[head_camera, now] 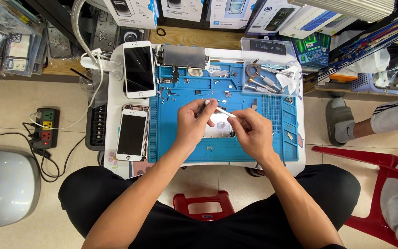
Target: The person uses a toothbrush to clean a small electronic component and then the interior of a white smartphone chassis. The person scrubs the component and the chassis edges and corners with the toothbrush throughout the clip.
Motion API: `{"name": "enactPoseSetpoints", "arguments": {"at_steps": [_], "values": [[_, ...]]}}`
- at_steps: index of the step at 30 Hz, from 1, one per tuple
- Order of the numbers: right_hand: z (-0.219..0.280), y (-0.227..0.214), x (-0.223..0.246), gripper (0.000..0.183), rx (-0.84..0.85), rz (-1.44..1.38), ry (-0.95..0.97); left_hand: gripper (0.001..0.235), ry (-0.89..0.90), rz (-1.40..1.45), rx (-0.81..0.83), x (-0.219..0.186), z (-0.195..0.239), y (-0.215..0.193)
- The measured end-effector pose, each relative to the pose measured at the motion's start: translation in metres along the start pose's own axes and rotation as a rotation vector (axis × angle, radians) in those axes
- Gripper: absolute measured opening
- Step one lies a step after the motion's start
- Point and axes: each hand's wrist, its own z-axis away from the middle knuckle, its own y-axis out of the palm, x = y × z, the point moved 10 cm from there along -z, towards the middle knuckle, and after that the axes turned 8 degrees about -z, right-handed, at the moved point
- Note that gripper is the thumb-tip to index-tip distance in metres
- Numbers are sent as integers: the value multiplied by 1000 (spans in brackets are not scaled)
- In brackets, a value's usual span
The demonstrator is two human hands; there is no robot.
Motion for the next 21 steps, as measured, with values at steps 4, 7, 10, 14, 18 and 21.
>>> {"name": "enactPoseSetpoints", "arguments": {"at_steps": [4,7,10,14,18,21], "values": [[2,-1,2,5,-29,16,-9,35,-7,4,-9,-6,0,-2],[2,-1,2,4,-30,31,-6,39,-32,28,12,-14,4,1],[1,2,-2,4,-12,-29,22,39,-45,53,43,-6,2,4],[0,0,-2,3,-11,16,23,38,-82,27,-28,18,-4,-3],[-3,-5,0,3,-39,41,16,47,-72,81,70,-6,2,10],[-9,-12,6,3,-47,8,38,52,-126,190,149,-23,7,21]]}}
